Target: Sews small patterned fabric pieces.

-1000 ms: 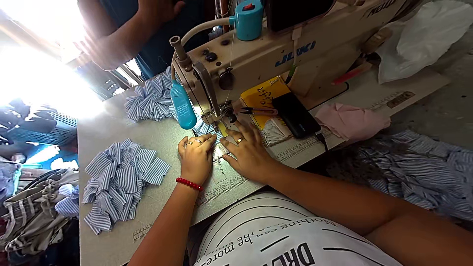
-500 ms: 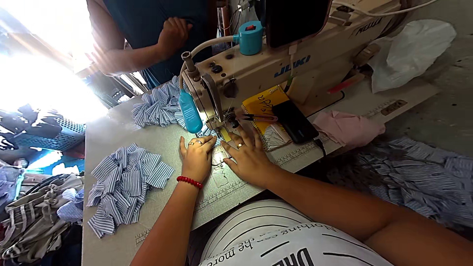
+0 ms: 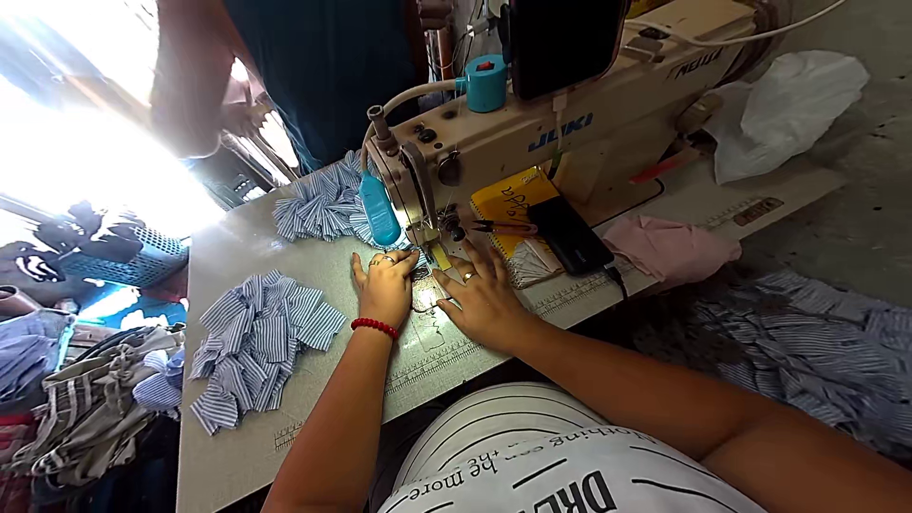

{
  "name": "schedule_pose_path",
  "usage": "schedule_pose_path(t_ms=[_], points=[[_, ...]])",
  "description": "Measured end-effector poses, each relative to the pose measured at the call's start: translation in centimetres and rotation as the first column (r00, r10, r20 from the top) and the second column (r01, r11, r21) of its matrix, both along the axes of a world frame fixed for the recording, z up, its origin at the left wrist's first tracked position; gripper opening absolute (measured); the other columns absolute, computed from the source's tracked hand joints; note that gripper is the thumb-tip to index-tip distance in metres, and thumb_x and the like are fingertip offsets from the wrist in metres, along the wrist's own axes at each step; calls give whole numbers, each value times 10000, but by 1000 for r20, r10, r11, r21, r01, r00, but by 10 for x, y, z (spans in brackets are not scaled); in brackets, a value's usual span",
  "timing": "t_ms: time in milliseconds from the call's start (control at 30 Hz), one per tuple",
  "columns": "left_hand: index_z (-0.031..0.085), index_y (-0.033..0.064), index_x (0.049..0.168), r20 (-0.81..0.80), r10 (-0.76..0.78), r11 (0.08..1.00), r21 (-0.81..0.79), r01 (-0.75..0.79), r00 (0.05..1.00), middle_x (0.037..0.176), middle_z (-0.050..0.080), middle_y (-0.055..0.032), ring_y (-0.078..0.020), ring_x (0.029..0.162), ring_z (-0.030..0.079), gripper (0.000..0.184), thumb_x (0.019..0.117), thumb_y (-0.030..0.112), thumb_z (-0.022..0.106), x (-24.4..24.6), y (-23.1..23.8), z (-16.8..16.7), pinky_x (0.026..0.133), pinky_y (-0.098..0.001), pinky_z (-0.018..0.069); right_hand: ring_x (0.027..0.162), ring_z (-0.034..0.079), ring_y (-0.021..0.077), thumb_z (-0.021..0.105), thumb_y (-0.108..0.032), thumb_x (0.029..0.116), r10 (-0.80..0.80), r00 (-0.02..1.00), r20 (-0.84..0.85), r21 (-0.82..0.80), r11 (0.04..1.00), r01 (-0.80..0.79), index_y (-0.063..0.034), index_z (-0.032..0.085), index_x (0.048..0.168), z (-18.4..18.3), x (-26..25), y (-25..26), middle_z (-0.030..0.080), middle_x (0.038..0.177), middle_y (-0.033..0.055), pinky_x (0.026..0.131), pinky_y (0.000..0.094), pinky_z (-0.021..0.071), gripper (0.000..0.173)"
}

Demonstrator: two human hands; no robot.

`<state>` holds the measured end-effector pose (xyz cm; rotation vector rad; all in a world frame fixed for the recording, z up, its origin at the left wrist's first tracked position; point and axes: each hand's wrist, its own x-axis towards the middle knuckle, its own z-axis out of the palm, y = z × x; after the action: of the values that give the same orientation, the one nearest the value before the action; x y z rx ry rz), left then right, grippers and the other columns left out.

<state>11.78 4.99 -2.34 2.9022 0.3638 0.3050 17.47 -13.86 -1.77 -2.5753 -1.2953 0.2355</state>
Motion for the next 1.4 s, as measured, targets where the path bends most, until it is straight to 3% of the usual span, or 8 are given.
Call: schedule_pose_path(t_ms=[167,300,500,733,900,967,1067,1400], points=[[705,201,1332,1,0,1000,-21,0,1000,1358,670,-61,-317,1317,576,424,1006,39,488,1,1,-3,1167,-697,231,1538,274,386,464,-434,1060,18,997,80,200,979,-34,-207,636,1417,-10,0,-6,506,1546,133,1230,654,161,457],[724,66,1248,234,27,999,12,-31,972,1336,662,-154,-356,1247,611,287,1017,126,564,-38,11,4,1079,-540,459,1477,365,417,547,-360,1017,32,994,107,328,942,-66,-148,734,1261,-15,0,-10,596,1441,142,1172,642,298,373],[691,-9,1256,55,500,865,14,-501,864,1454,534,-258,-496,1362,460,350,1002,229,654,-115,33,32,1121,-668,331,1466,386,402,616,-314,985,48,995,82,332,941,-73,-111,744,1208,-13,1,-9,619,1399,146,1166,608,330,327],[777,73,1069,-45,489,871,88,-484,871,1443,580,-185,-451,1380,468,194,998,208,657,-108,30,38,1107,-675,324,1495,350,382,560,-331,1025,43,999,32,289,956,-51,-140,739,1230,-10,1,-14,609,1428,116,1190,599,300,333],[686,-17,1130,221,510,839,-341,-424,831,928,719,-146,-224,815,682,200,1003,133,647,-101,2,52,782,-420,545,1220,607,361,605,-253,980,33,987,157,604,788,-122,-112,782,1094,-16,0,-15,716,1152,121,1006,558,485,253],[636,-2,1195,271,534,697,-677,-236,801,887,702,-49,-67,756,657,237,971,64,674,-96,-11,50,732,-256,554,982,670,271,615,-226,972,45,998,47,720,691,-65,-71,763,1041,-7,-10,-16,714,992,100,866,471,545,225],[574,12,1253,270,584,345,-936,67,765,917,717,-47,-108,805,712,319,949,-43,650,-85,-38,49,789,-307,614,816,664,141,634,-238,984,148,951,-270,790,598,132,-38,699,1005,14,-30,-18,681,882,64,765,335,571,211],[522,106,1283,201,520,-237,-900,367,830,1010,691,-74,-146,893,708,367,958,-46,599,-74,-96,55,828,-307,606,898,651,81,768,-295,909,279,765,-581,736,582,347,-31,676,1079,31,-47,-21,663,1042,71,765,218,558,327]])
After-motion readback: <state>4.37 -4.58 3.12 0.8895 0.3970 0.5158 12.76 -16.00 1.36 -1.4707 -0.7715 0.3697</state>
